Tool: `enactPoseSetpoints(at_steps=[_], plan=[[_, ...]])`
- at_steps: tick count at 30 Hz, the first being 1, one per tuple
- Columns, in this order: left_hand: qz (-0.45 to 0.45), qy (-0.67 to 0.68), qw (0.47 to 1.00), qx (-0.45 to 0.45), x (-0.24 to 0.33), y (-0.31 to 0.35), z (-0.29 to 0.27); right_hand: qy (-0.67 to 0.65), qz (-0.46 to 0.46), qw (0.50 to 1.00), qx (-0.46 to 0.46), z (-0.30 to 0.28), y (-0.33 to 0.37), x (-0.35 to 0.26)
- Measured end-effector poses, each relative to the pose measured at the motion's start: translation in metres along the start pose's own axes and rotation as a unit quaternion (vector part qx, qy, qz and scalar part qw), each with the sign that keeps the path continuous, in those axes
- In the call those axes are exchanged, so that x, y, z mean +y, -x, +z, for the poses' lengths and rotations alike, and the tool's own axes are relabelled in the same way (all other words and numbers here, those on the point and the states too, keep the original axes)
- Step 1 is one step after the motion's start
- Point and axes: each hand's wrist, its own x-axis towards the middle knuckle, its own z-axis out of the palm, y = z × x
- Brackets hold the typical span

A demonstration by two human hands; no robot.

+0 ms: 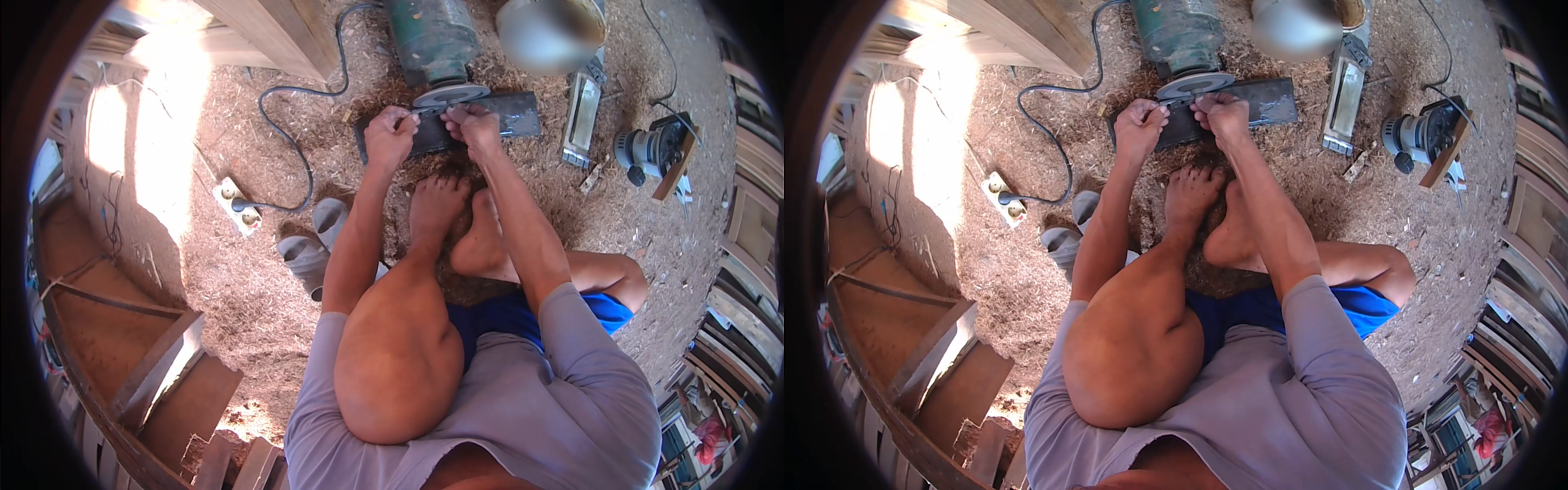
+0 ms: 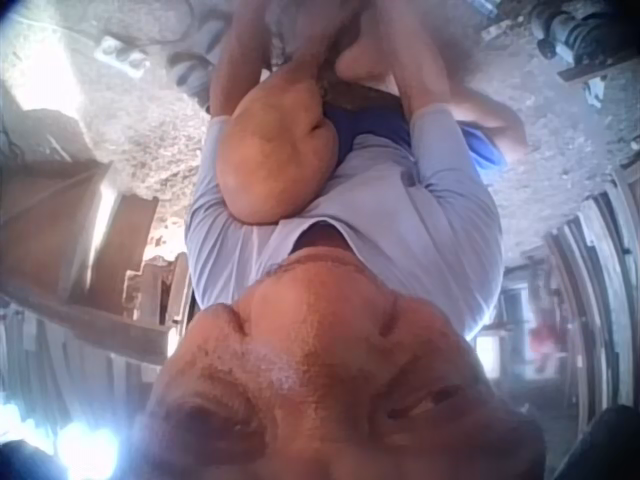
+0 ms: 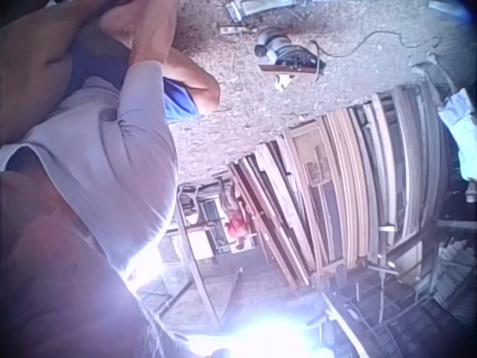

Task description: The person sharpens a small metal plate by holding it against a spinning bench grinder while periodically dipping it into a bucket of water.

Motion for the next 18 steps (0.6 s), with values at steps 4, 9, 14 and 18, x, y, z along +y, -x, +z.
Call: enactPoseSetpoints(at_steps=[4, 9, 14, 18], plan=[[-0.010, 0.035, 0.999, -0.009, -0.001, 0.002, -0.002, 0.008, -0.001, 1.000, -0.004, 0.004, 0.002, 0.000], [-0.011, 0.064, 0.998, -0.013, -0.004, 0.001, -0.004, 0.022, 0.000, 1.000, -0.005, 0.007, 0.002, 0.002], [-0.028, 0.125, 0.992, -0.010, -0.001, 0.004, -0.003, 0.041, -0.003, 0.999, -0.003, 0.010, 0.004, 0.001], [-0.026, 0.116, 0.992, -0.029, 0.000, 0.005, -0.007, 0.038, -0.021, 0.999, 0.000, 0.013, 0.005, 0.002]])
